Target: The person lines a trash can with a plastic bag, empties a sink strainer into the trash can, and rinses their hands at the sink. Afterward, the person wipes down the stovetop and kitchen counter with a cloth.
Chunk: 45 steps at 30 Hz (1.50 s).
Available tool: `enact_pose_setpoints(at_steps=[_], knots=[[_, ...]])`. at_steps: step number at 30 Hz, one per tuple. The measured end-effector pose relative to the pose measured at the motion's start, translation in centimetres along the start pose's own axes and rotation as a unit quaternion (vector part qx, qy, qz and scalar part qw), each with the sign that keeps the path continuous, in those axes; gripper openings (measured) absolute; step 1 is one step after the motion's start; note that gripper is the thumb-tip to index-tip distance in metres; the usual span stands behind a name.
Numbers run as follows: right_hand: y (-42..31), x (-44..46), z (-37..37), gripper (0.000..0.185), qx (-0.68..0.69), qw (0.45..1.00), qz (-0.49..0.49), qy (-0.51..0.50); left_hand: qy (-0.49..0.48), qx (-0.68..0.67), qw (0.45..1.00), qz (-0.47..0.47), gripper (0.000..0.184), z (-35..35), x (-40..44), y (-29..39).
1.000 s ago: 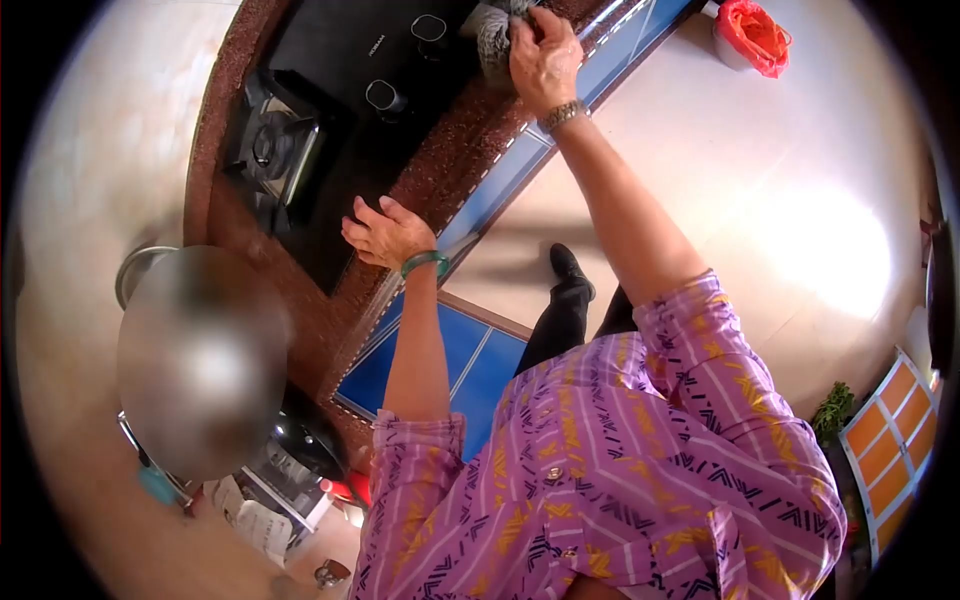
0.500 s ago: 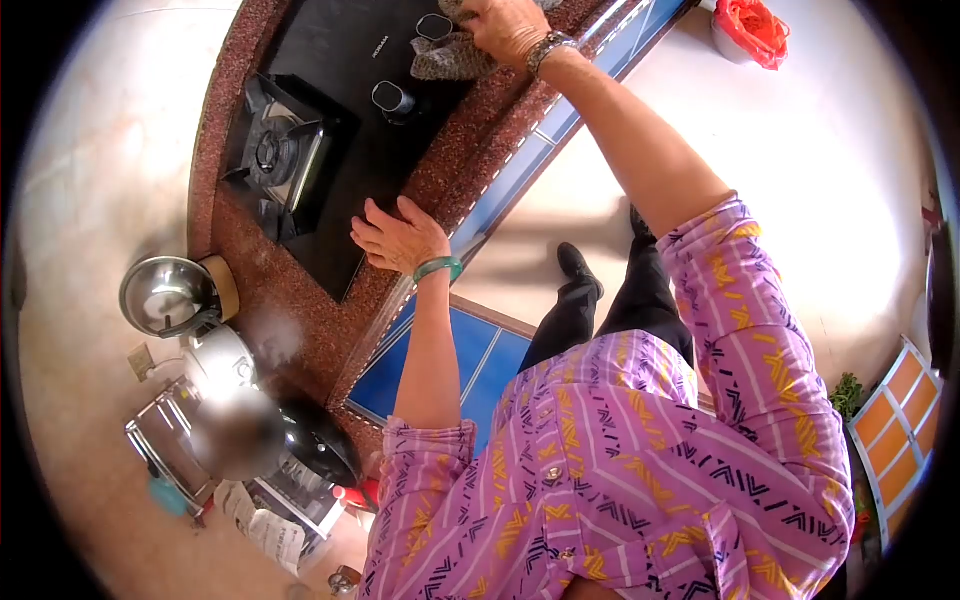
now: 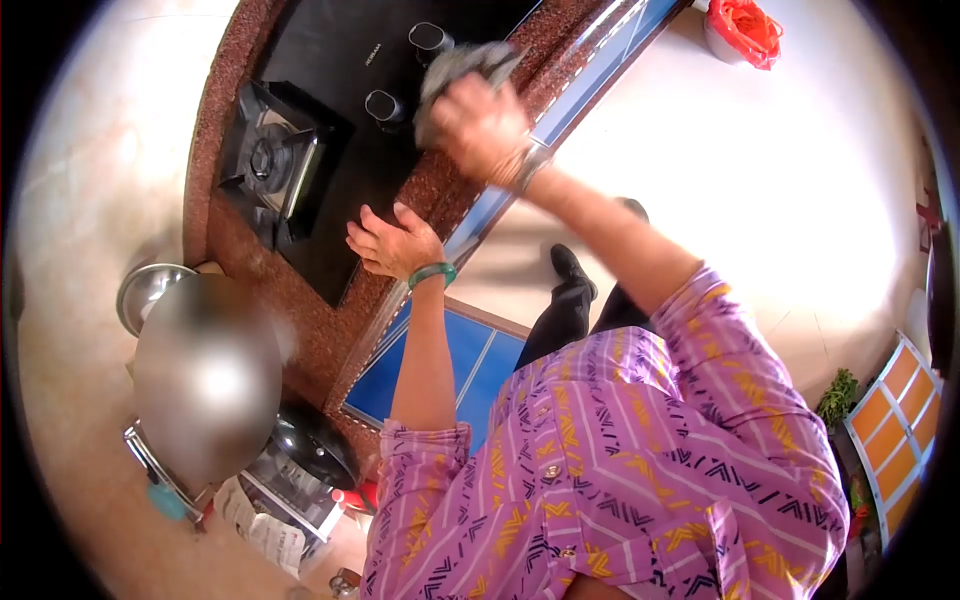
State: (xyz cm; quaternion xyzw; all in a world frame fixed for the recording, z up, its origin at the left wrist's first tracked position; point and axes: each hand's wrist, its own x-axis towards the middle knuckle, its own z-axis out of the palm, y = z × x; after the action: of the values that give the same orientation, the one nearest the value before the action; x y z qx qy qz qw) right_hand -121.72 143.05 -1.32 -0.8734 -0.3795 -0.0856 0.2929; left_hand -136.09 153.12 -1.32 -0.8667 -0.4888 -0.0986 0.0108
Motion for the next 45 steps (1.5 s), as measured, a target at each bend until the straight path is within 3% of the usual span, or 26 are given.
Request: enact_pose_setpoints(at_steps=[1,3,6,9,15,17,18,19,21,22,23,25,26,32,36,45], knots=[[-1.9,-0.7,0.4,0.032,0.026,0.999,-0.029,-0.032,-0.001,-0.004,1.000,0.000,0.045,-0.1,0.0,0.0],[-5.2,-2.3,1.3,0.029,0.060,0.995,-0.074,0.005,0.010,-0.007,1.000,0.010,0.045,-0.1,-0.2,-0.3],[-5.3,-3.0,1.0,0.024,0.156,0.981,-0.115,-0.004,0.020,-0.020,1.000,0.006,0.044,0.7,-0.1,-0.8],[-1.7,-1.4,-0.4,0.026,0.082,0.990,-0.101,-0.049,0.024,-0.015,1.000,-0.001,0.043,0.9,0.1,-0.8],[9.5,2.2,-3.7,0.028,-0.035,0.996,0.025,0.080,0.022,-0.012,1.000,0.009,0.041,0.4,0.1,-0.5],[9.3,3.3,-6.5,0.020,0.076,0.990,0.100,0.071,0.020,-0.011,1.000,0.010,0.040,0.6,0.0,-0.8],[9.9,3.3,-5.5,0.019,0.108,0.978,0.091,0.156,0.039,0.002,0.999,0.019,0.040,0.9,0.0,-0.9],[9.1,4.0,-6.4,0.018,0.224,0.943,0.183,0.163,0.058,0.017,0.998,0.029,0.039,1.1,0.0,-1.0],[8.8,5.2,-6.4,0.021,0.192,0.912,0.273,0.238,0.056,0.020,0.998,0.028,0.039,1.2,0.0,-1.1],[7.2,5.8,-7.6,0.028,0.235,0.900,0.262,0.258,0.056,0.022,0.998,0.029,0.039,1.1,0.1,-1.0],[6.4,6.2,-6.5,0.033,0.387,0.854,0.201,0.283,0.056,0.022,0.998,0.029,0.039,1.0,0.1,-1.0],[6.0,6.1,-5.7,0.037,0.298,0.920,0.203,0.152,0.049,0.012,0.998,0.030,0.039,0.9,0.0,-0.9],[5.9,6.1,-4.9,0.041,0.189,0.961,0.161,0.124,0.048,0.011,0.998,0.030,0.039,0.9,0.0,-0.8],[3.7,6.7,-4.4,0.026,0.044,0.986,0.132,0.096,0.019,-0.003,0.999,0.027,0.041,0.5,0.1,-0.7],[4.7,7.5,-4.4,0.020,0.015,0.997,0.076,0.012,0.020,-0.010,0.999,0.032,0.044,0.6,0.0,-0.9],[6.1,8.1,-3.0,0.014,0.045,0.996,0.064,0.029,0.026,0.002,0.999,0.038,0.046,0.8,0.0,-1.0]])
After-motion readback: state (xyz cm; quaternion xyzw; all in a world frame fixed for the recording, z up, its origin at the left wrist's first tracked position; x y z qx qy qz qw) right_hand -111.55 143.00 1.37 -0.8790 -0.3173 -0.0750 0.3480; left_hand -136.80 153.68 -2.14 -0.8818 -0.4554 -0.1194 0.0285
